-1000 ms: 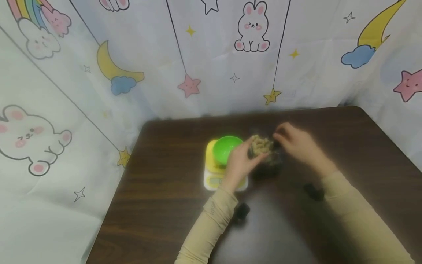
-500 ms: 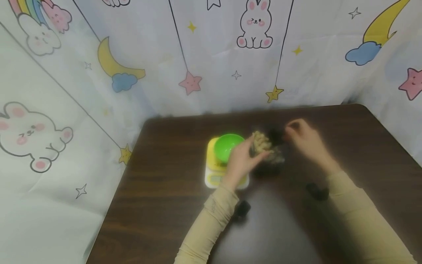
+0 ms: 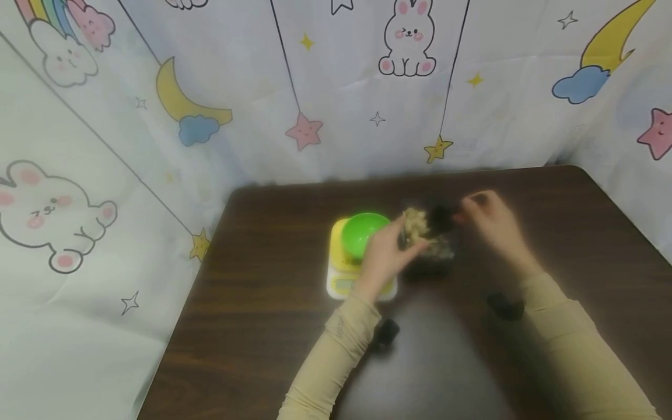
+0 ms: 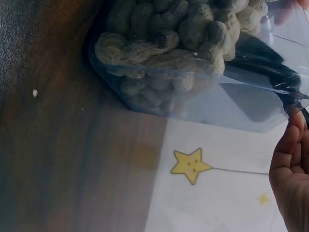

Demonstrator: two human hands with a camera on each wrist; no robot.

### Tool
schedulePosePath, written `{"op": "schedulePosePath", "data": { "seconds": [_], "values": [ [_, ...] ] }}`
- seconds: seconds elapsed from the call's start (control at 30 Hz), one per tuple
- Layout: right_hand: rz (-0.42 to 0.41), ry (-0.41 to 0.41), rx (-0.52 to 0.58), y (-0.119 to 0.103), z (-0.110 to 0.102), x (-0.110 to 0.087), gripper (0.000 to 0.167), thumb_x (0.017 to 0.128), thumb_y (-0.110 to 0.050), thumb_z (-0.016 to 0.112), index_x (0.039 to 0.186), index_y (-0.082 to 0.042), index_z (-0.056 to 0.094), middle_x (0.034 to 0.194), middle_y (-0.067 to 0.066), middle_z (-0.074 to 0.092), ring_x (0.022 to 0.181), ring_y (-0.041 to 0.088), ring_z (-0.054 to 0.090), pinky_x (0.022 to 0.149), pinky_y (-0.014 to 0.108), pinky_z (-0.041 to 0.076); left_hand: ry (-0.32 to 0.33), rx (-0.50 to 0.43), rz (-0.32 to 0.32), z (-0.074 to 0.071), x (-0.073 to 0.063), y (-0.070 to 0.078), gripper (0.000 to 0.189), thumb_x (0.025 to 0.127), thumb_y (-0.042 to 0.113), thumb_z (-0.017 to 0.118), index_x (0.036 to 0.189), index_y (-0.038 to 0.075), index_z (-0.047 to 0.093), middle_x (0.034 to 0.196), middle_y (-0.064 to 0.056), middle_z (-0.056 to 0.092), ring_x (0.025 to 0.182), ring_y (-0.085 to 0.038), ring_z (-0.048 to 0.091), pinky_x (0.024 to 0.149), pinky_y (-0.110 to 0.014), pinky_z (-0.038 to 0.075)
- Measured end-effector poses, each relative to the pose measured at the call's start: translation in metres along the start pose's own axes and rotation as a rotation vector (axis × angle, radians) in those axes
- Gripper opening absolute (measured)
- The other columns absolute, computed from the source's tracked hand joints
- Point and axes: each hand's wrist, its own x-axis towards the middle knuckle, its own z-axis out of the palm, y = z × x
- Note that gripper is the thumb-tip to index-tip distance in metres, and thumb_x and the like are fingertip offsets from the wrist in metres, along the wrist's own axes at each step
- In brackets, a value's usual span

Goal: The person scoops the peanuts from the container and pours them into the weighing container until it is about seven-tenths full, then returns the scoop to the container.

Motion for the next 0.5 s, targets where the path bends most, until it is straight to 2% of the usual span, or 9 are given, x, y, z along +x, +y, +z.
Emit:
{"op": "schedulePosePath", "data": {
  "seconds": [0.07, 0.13, 0.27, 0.37, 0.5],
  "values": [
    [0.037, -0.002, 0.106, 0.009, 0.002, 0.002, 0.036, 0.091, -0.05, 0.049, 0.111, -0.021, 0.049, 0.078, -0.018, 0.066, 0.073, -0.003, 0.064, 0.062, 0.021, 0.053, 0.002, 0.0, 0.002, 0.0, 0.0, 0.0, 0.073, 0.081, 0.051, 0.064, 0.138, 0.01, 0.043, 0.138, -0.006, 0.052, 0.124, -0.02, 0.053, 0.105, -0.033, 0.044],
    [0.058, -0.009, 0.185, 0.02, 0.003, 0.005, 0.036, 0.09, -0.051, 0.051, 0.112, -0.022, 0.049, 0.082, -0.014, 0.067, 0.076, 0.001, 0.066, 0.063, 0.023, 0.054, 0.001, -0.001, 0.001, 0.0, 0.0, 0.001, 0.073, 0.081, 0.052, 0.064, 0.138, 0.01, 0.043, 0.138, -0.006, 0.052, 0.124, -0.02, 0.053, 0.105, -0.033, 0.044],
    [0.082, -0.01, 0.277, 0.038, 0.006, 0.011, 0.037, 0.089, -0.05, 0.054, 0.113, -0.023, 0.049, 0.088, -0.006, 0.066, 0.078, 0.006, 0.067, 0.062, 0.023, 0.055, -0.006, 0.002, -0.008, 0.0, -0.001, 0.001, 0.074, 0.082, 0.053, 0.063, 0.139, 0.011, 0.042, 0.139, -0.006, 0.051, 0.125, -0.019, 0.052, 0.106, -0.033, 0.043],
    [0.062, -0.028, 0.278, 0.031, 0.005, 0.006, 0.033, 0.09, -0.048, 0.053, 0.112, -0.024, 0.049, 0.085, -0.009, 0.065, 0.078, 0.004, 0.065, 0.063, 0.022, 0.054, -0.005, 0.004, -0.009, 0.0, 0.0, 0.001, 0.073, 0.082, 0.051, 0.064, 0.139, 0.012, 0.042, 0.139, -0.005, 0.051, 0.125, -0.019, 0.052, 0.106, -0.033, 0.044],
    [0.015, -0.061, 0.272, 0.011, 0.001, -0.002, 0.017, 0.094, -0.037, 0.051, 0.107, -0.027, 0.048, 0.081, -0.015, 0.064, 0.074, 0.001, 0.063, 0.064, 0.019, 0.052, 0.007, 0.0, 0.0, 0.0, 0.0, 0.0, 0.071, 0.082, 0.049, 0.065, 0.139, 0.014, 0.043, 0.135, -0.004, 0.055, 0.12, -0.018, 0.056, 0.103, -0.032, 0.046]
  ]
}}
